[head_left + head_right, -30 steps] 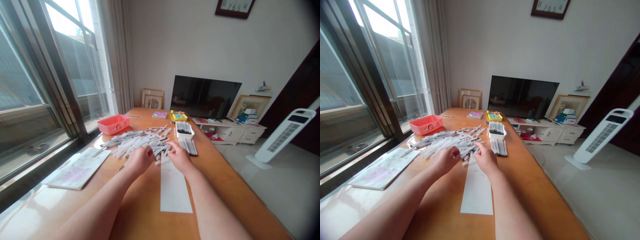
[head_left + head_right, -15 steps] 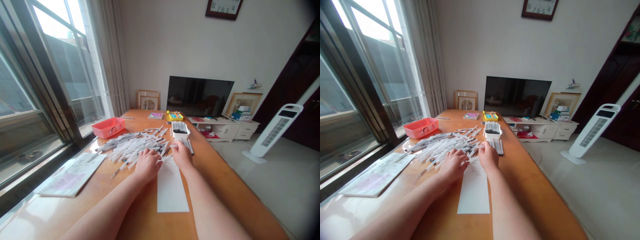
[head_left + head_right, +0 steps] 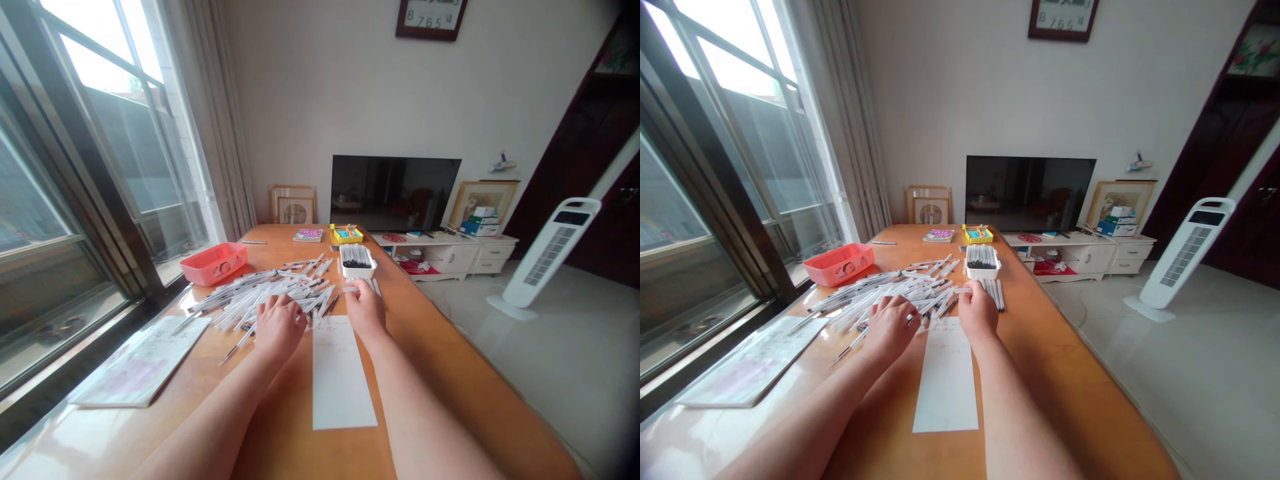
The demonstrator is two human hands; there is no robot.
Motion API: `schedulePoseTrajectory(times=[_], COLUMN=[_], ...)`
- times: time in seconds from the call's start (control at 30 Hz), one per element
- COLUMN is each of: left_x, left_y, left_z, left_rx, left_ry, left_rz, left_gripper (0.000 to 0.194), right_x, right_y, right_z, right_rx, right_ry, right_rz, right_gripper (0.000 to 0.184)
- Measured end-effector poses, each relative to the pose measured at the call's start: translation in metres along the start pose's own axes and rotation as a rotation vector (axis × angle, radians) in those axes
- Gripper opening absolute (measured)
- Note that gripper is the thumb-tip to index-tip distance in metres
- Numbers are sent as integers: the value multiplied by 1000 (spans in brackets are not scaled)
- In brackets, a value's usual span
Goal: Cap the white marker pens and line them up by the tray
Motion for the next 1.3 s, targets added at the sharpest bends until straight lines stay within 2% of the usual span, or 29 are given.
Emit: schedulePoseTrajectory(times=[0.1,0.2,0.27,0.4,0.47,0.53,0.67,0.77,0.97,1.1,1.3], left_x=[-28,-32,-14,41,58,65,63,62,64,58,38], left_y=[2,4,2,6,9,11,12,12,12,16,17], left_z=[-5,-7,-4,10,14,18,29,31,13,5,6], left_rx=[29,63,39,-101,-132,-140,-172,-192,-237,-280,-232], left_ry=[-62,-50,12,135,148,141,108,87,80,96,108], left_rz=[-144,-160,-44,277,364,396,383,377,386,391,289], left_gripper=[20,24,27,29,30,34,43,43,26,25,13], right_x=[5,9,9,9,8,6,4,6,12,13,17], right_y=[-3,-6,-6,-5,-4,-3,-3,-3,-6,-7,-10], right_z=[3,4,3,1,0,-2,-3,-2,1,1,5], right_rx=[-4,5,12,8,7,10,16,20,-7,6,22], right_ry=[-23,-42,-51,-59,-65,-76,-88,-89,-101,-109,-138], right_rz=[17,20,22,39,44,38,19,21,62,61,43], right_gripper=[25,25,24,22,21,21,21,21,20,20,20])
Point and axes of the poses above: each hand's wrist, its own y-axis away from the middle knuckle, its own z-axis out of the palm, x = y × z, the point moved 10 cm from there along -y, towards the middle knuckle, and after that the axes turned 10 degrees about z, right-handed, at the moved point
